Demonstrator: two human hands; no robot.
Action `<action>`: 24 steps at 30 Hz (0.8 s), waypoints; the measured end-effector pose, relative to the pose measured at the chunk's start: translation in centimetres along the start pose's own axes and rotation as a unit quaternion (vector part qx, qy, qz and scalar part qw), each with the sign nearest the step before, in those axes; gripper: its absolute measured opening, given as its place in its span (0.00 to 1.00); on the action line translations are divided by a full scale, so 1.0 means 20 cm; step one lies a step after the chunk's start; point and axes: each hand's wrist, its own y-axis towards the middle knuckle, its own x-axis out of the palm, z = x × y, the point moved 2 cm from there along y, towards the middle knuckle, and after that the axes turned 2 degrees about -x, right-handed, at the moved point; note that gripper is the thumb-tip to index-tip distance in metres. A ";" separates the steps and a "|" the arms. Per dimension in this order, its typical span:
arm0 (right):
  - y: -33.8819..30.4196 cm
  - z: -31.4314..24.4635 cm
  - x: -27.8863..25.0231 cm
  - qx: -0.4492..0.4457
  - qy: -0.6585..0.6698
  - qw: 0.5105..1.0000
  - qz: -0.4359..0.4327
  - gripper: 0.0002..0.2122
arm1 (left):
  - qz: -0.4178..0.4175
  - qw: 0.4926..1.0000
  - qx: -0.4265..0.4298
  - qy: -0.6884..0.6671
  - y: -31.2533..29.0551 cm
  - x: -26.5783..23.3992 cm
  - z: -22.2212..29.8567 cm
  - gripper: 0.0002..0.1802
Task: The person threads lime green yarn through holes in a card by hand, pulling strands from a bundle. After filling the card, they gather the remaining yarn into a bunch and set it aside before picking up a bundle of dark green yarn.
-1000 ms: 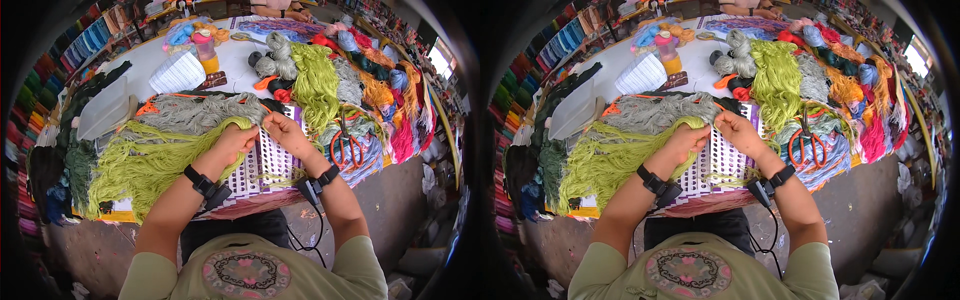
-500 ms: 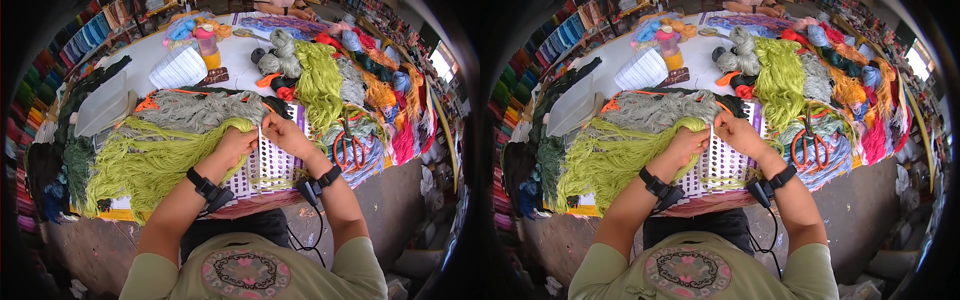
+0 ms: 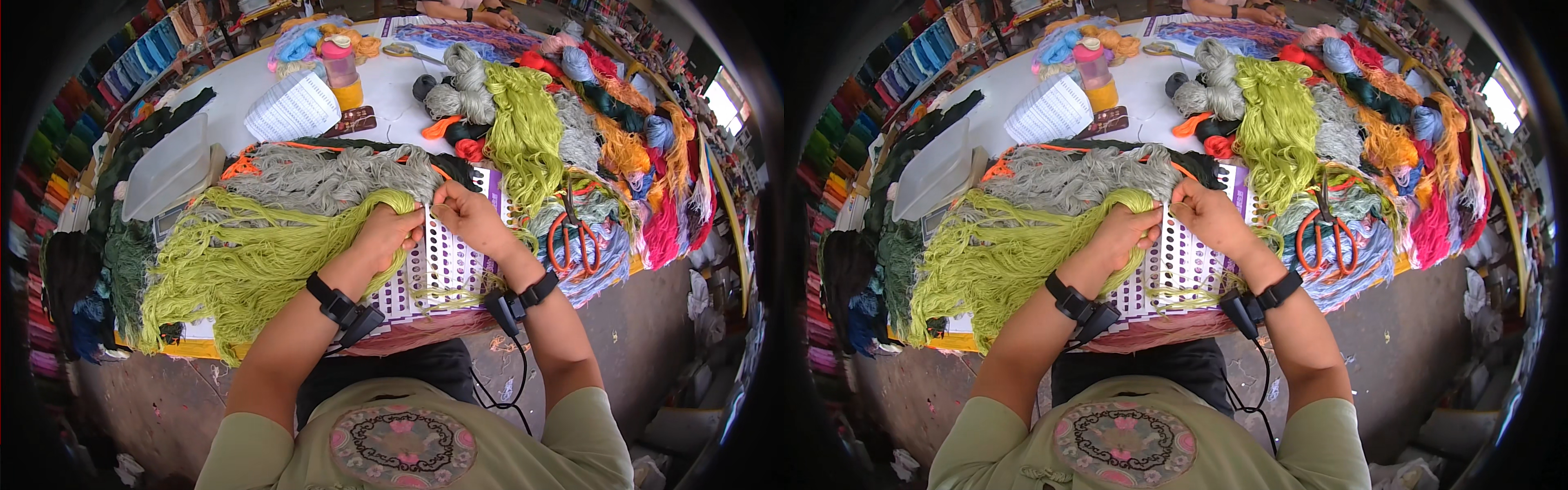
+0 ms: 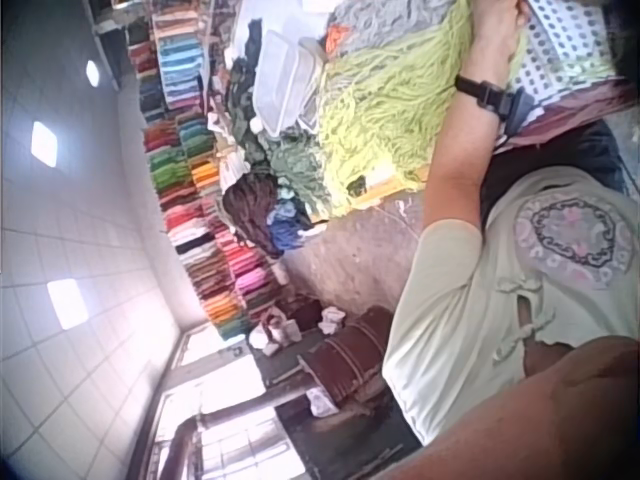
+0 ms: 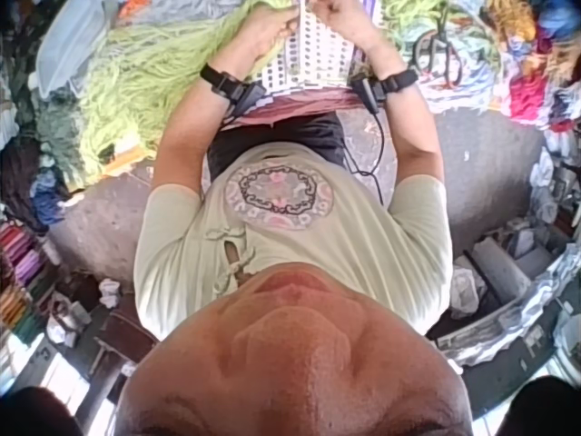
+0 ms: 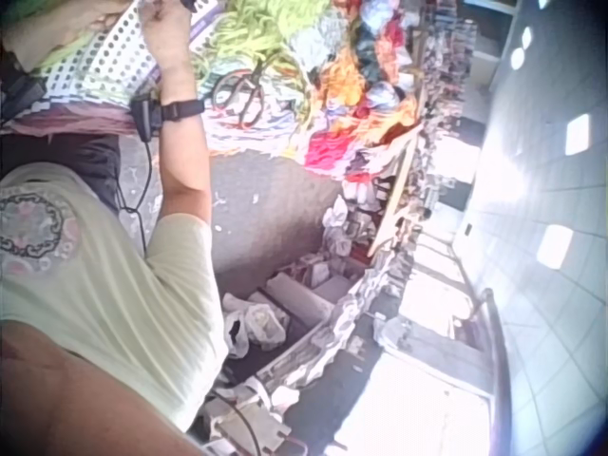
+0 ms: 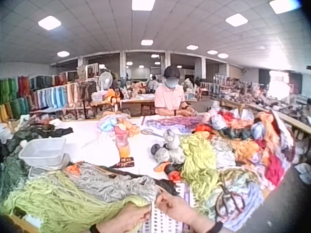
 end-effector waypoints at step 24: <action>-0.02 0.00 0.01 -0.007 0.011 0.997 0.074 0.02 | 0.001 1.000 0.004 -0.002 0.00 0.00 0.00 0.04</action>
